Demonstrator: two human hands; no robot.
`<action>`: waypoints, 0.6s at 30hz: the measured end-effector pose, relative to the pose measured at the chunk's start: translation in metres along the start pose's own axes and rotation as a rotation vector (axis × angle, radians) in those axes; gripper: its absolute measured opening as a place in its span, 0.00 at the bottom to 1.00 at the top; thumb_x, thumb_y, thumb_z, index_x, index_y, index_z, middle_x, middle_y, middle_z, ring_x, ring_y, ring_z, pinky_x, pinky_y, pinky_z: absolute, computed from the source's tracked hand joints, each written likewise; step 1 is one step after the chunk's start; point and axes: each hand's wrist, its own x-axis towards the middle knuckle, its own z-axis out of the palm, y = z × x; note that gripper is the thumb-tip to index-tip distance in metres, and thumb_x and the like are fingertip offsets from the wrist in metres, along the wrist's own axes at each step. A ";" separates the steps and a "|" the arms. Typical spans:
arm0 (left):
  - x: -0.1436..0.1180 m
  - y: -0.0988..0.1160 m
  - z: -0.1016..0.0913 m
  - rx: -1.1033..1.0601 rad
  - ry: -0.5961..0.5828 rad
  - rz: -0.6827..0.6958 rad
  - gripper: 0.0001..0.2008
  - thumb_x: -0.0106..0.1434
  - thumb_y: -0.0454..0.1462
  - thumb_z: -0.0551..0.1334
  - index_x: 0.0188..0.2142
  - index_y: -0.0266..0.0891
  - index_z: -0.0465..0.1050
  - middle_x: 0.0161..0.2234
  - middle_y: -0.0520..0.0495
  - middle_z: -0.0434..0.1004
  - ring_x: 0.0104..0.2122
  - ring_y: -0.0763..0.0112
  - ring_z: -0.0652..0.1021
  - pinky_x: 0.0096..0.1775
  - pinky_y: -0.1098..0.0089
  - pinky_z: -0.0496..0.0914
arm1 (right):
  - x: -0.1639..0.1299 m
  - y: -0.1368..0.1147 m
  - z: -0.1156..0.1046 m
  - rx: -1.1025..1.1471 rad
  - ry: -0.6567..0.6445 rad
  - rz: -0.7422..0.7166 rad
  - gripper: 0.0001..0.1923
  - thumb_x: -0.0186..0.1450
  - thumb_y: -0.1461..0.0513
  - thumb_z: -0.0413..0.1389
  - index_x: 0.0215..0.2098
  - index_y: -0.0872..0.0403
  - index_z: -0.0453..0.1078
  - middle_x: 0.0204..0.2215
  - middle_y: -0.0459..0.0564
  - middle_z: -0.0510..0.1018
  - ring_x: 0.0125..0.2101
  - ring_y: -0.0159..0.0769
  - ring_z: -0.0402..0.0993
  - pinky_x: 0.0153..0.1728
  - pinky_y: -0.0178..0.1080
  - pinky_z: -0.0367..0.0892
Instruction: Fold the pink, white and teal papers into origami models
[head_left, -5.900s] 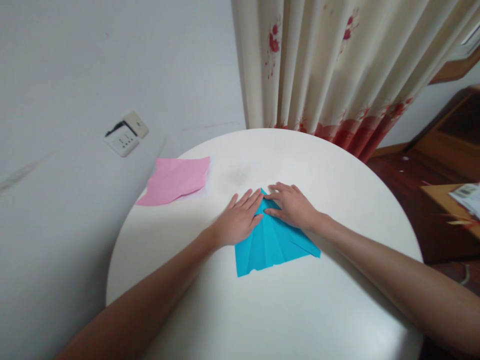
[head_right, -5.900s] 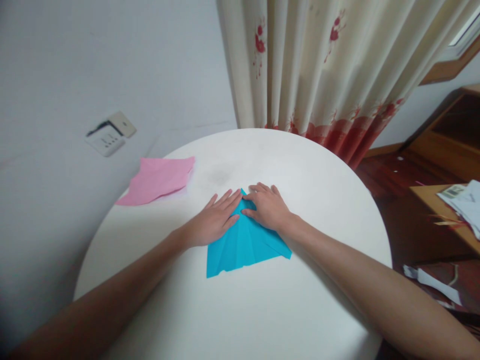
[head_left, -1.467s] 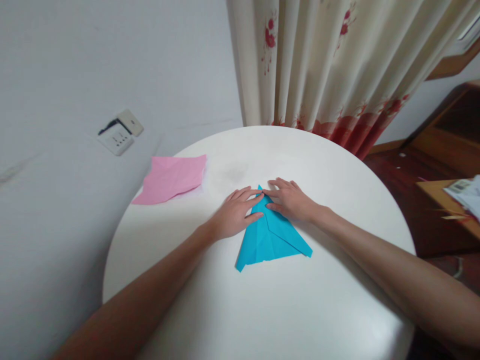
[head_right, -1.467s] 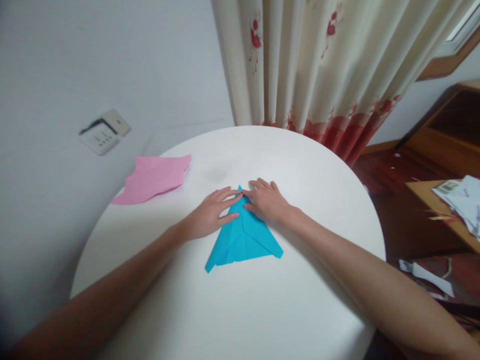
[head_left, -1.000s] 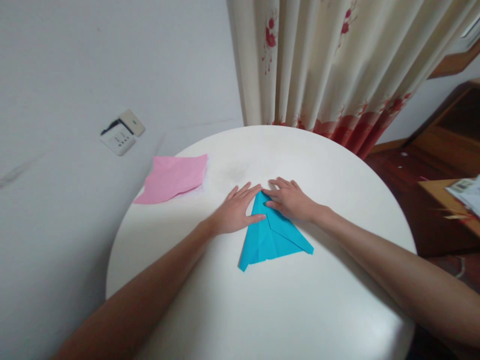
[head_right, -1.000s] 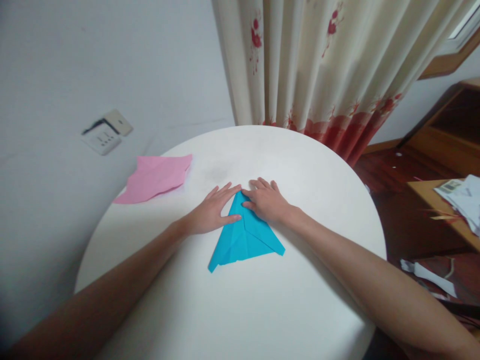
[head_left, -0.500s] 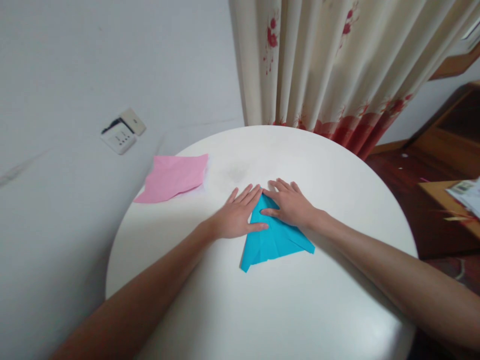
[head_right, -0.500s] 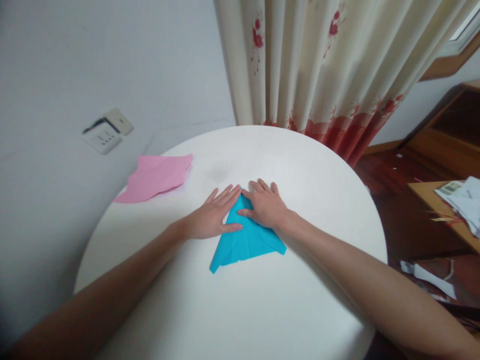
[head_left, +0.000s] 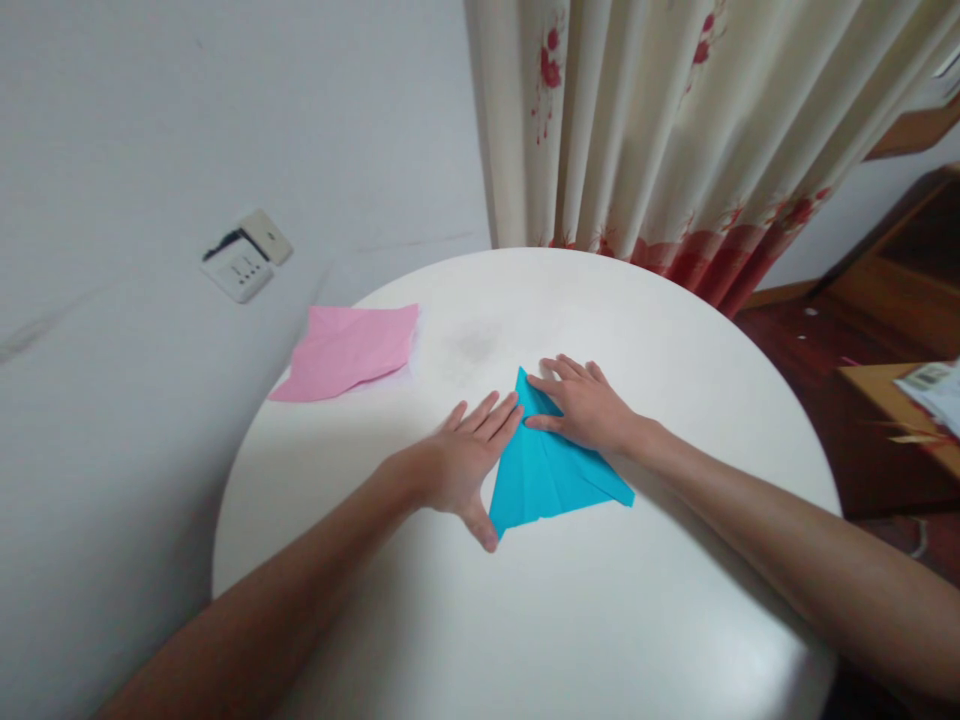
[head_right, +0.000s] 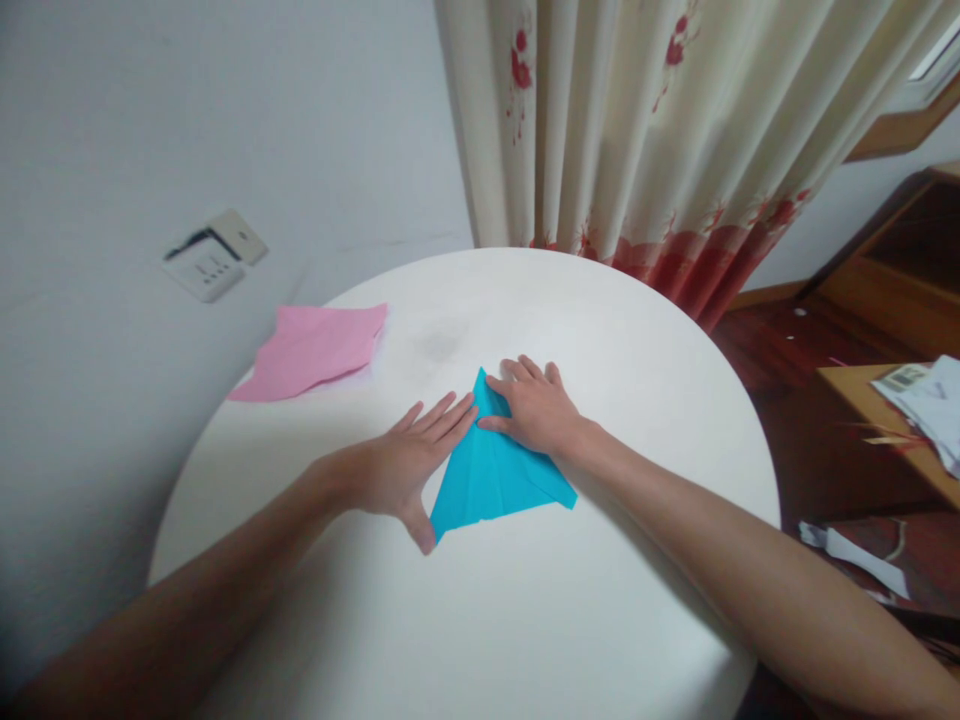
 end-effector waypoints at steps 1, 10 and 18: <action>-0.001 0.000 -0.001 -0.006 -0.007 -0.003 0.75 0.39 0.67 0.67 0.72 0.37 0.26 0.71 0.32 0.25 0.69 0.36 0.32 0.63 0.36 0.37 | 0.000 0.000 0.000 -0.001 -0.001 0.000 0.38 0.66 0.40 0.52 0.68 0.49 0.58 0.69 0.60 0.56 0.68 0.63 0.46 0.61 0.70 0.48; 0.027 -0.010 0.004 -0.056 0.300 -0.117 0.33 0.73 0.54 0.41 0.71 0.43 0.44 0.72 0.43 0.42 0.71 0.53 0.46 0.66 0.48 0.47 | -0.001 0.002 0.002 0.000 0.011 -0.011 0.38 0.67 0.41 0.51 0.68 0.49 0.57 0.68 0.62 0.56 0.68 0.63 0.47 0.61 0.69 0.49; 0.041 -0.021 0.012 -0.015 0.403 -0.108 0.32 0.73 0.53 0.42 0.71 0.45 0.44 0.72 0.47 0.44 0.71 0.55 0.46 0.67 0.49 0.44 | -0.002 0.003 -0.001 0.012 -0.015 -0.020 0.30 0.72 0.48 0.47 0.69 0.47 0.56 0.69 0.60 0.56 0.68 0.60 0.46 0.61 0.68 0.49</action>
